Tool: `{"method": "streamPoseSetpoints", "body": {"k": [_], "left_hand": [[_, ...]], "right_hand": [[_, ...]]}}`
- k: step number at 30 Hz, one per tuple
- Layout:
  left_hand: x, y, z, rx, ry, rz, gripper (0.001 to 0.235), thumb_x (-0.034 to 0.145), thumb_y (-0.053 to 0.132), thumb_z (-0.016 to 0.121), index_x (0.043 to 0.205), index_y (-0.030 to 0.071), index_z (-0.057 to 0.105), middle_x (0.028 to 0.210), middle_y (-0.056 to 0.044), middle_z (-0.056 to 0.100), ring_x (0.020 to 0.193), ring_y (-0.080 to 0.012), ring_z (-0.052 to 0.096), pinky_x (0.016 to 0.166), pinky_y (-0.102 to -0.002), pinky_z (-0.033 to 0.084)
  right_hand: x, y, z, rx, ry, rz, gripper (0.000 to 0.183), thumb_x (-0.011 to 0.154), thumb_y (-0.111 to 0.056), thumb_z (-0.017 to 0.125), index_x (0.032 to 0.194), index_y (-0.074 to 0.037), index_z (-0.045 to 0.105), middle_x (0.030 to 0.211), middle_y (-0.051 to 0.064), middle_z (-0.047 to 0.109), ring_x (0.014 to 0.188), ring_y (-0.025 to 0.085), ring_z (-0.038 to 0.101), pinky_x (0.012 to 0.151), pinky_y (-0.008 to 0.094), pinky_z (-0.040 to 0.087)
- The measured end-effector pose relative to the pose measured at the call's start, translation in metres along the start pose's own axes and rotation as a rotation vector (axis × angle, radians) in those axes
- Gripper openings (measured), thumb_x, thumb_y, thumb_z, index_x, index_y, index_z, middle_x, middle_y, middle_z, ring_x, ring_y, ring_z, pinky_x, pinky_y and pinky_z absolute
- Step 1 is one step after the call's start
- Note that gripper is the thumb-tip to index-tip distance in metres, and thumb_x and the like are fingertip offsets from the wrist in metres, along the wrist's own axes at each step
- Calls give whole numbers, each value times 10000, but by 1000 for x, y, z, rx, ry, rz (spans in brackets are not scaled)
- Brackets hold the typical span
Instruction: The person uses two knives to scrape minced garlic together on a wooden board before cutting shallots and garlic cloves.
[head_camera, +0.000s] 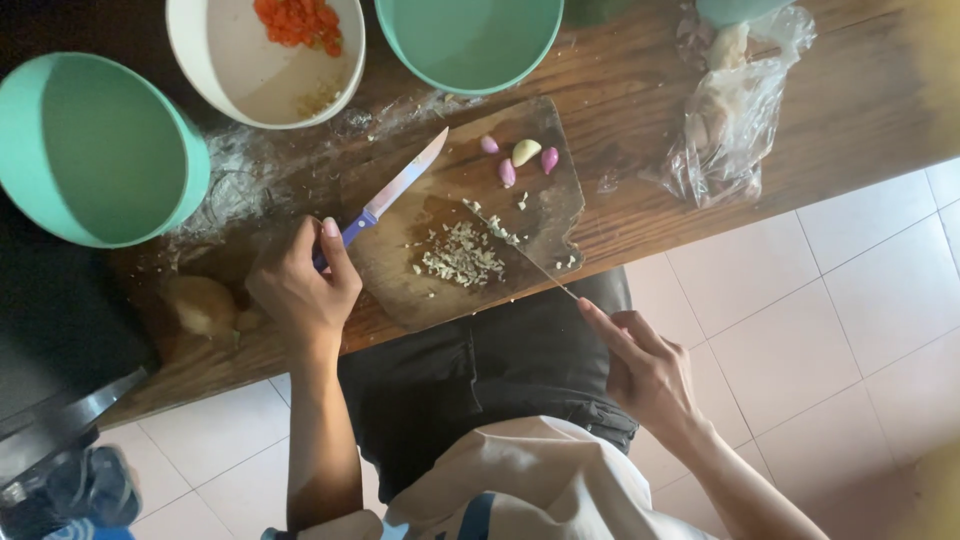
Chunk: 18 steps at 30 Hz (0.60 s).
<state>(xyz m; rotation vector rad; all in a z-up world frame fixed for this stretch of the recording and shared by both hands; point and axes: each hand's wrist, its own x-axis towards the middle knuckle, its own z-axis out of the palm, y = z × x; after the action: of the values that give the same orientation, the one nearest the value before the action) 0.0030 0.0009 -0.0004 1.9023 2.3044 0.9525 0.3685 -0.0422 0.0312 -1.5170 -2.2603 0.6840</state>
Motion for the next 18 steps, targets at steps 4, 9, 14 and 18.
{"method": "streamPoseSetpoints", "body": {"k": [4, 9, 14, 18], "left_hand": [[-1, 2, -2, -22, -5, -4, 351, 1082, 230, 590, 773, 66, 556, 713, -113, 578, 636, -353, 575, 583, -423, 422], [0, 2, -4, -6, -17, -10, 351, 1072, 230, 596, 765, 63, 563, 698, -121, 575, 616, -359, 569, 575, -426, 421], [0, 2, -3, -21, -7, -3, 346, 1082, 235, 598, 781, 66, 576, 700, -110, 586, 623, -354, 586, 575, -419, 423], [-1, 3, -3, -24, -6, -2, 341, 1083, 233, 597, 785, 67, 579, 708, -107, 595, 623, -348, 593, 575, -407, 430]], "right_hand": [[2, -1, 1, 0, 18, -3, 762, 758, 170, 582, 1410, -220, 632, 978, 57, 689, 694, 199, 688, 613, 371, 570], [0, 11, -12, -84, 86, -31, 781, 715, 158, 578, 1399, -214, 643, 992, 52, 692, 729, 193, 709, 645, 354, 598], [4, 28, -42, -259, 98, -49, 723, 765, 145, 623, 1370, -245, 691, 992, 20, 682, 783, 188, 716, 676, 353, 588], [14, 31, -51, -318, 74, -87, 718, 745, 130, 640, 1342, -263, 708, 966, 18, 660, 796, 183, 713, 662, 355, 578]]}}
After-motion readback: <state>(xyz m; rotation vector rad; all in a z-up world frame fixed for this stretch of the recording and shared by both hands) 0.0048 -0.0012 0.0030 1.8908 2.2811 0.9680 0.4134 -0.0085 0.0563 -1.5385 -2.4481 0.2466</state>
